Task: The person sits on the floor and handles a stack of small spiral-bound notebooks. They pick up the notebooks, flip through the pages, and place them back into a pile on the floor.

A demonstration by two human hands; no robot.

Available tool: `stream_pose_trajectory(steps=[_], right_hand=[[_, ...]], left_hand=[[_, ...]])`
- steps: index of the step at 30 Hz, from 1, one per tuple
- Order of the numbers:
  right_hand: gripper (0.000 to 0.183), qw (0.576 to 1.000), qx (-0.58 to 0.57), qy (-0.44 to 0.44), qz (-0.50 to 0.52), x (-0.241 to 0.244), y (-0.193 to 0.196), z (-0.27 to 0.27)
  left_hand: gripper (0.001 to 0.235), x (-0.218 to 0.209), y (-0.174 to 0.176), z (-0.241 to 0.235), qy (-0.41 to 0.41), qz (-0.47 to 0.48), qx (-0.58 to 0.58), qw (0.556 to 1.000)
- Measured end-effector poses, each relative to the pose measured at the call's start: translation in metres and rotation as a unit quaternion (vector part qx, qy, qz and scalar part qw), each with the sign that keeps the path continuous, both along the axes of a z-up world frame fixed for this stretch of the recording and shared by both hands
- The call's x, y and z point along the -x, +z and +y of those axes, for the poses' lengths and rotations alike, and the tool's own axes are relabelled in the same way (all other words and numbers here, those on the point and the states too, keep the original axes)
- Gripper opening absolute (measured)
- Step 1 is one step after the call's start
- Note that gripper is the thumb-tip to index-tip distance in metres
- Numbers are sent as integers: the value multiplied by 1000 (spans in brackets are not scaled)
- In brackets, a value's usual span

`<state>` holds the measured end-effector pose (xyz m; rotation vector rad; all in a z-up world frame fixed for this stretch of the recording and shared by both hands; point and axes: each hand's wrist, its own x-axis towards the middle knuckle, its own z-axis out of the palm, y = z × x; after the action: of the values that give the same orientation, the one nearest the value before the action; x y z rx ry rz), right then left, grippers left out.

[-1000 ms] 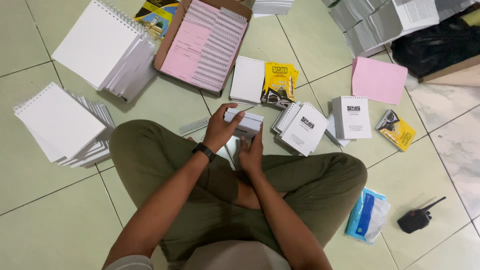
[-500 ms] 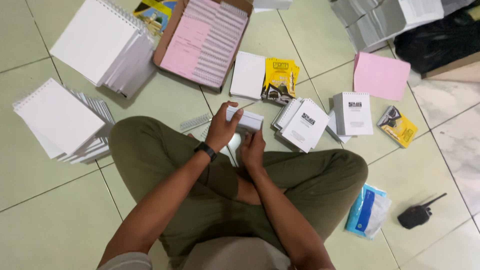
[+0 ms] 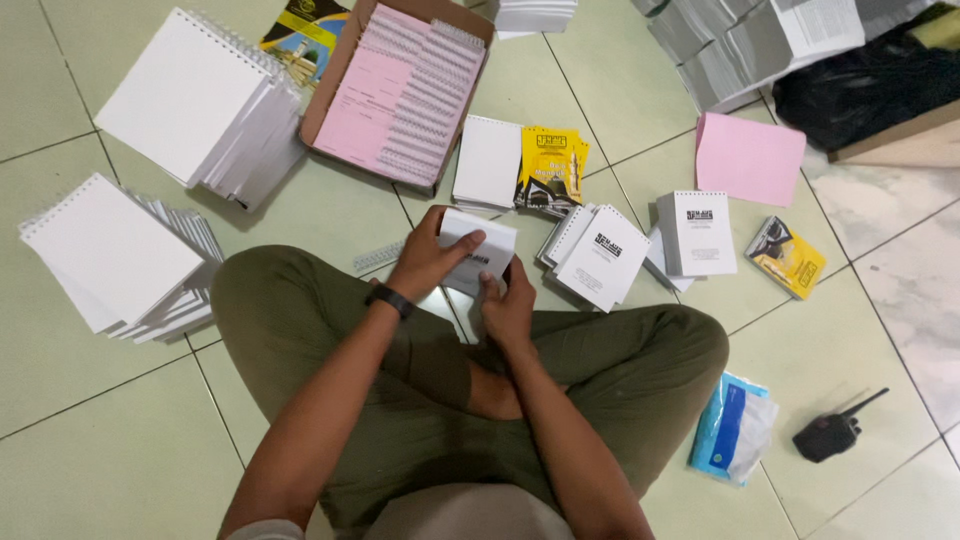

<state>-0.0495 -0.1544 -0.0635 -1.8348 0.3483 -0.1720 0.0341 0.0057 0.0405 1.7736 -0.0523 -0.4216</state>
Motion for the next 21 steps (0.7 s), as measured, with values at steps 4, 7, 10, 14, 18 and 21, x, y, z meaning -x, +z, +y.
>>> stream_pose_trajectory(steps=[4,7,10,14,18,21], right_hand=[[52,995,-95,11,18,-6,0,-17],[50,981,-181,35,54,-10,14,-23],[47,960,-259,50,92,-7,29,-22],[46,945,-299,14,130,-5,45,-16],[52,938,-295,-37,176,-2,18,-24],[46,930,-295,-86,200,-1,-3,-26]], left_hand=[[59,-14,-40,12,-48,-7,12,999],[52,-25,-55,12,-21,14,30,999],[57,-36,-64,7,34,87,103,990],[76,-36,-53,5,21,92,-69,993],[79,0,2,-9,-146,-215,-278,925],[94,12,-43,-16,-356,-233,-335,841]])
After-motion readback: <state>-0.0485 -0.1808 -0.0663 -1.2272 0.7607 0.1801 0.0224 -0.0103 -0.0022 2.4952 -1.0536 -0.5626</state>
